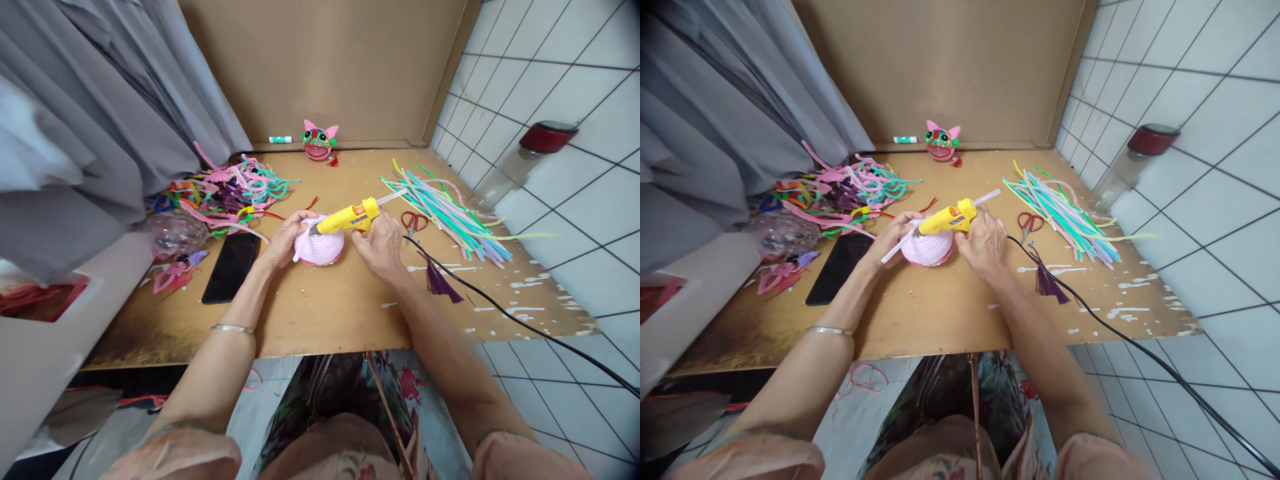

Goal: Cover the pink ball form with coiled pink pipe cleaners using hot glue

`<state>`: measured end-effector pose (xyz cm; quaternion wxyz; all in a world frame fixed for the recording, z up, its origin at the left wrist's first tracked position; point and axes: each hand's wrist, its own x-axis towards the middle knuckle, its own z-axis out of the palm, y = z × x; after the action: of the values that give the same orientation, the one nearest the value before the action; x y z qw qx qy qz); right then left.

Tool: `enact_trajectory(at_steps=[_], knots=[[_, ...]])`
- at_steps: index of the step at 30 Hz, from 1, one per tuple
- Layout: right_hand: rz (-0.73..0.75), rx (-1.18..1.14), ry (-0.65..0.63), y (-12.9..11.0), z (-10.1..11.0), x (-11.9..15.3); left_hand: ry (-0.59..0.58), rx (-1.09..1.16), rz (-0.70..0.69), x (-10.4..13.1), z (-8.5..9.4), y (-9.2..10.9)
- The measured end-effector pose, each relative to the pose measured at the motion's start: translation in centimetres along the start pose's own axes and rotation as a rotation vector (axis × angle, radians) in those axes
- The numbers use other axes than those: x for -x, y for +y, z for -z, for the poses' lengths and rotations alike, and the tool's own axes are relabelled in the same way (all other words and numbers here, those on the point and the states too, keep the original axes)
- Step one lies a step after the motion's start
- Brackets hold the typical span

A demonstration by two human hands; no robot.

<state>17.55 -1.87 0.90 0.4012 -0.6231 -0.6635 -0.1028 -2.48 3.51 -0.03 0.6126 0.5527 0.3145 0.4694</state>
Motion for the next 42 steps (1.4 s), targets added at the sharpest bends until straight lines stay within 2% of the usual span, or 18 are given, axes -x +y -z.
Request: enact_trajectory(at_steps=[11, 29, 42], knots=[[0.027, 0.005, -0.009, 0.0, 0.1, 0.1, 0.024, 0.049, 0.009, 0.0, -0.2, 0.1], [0.032, 0.016, -0.061, -0.2, 0.8, -0.1, -0.002, 0.075, 0.002, -0.1, 0.1, 0.0], [-0.01, 0.045, -0.085, -0.1, 1.0, -0.3, 0.014, 0.065, 0.007, -0.1, 0.0, -0.1]])
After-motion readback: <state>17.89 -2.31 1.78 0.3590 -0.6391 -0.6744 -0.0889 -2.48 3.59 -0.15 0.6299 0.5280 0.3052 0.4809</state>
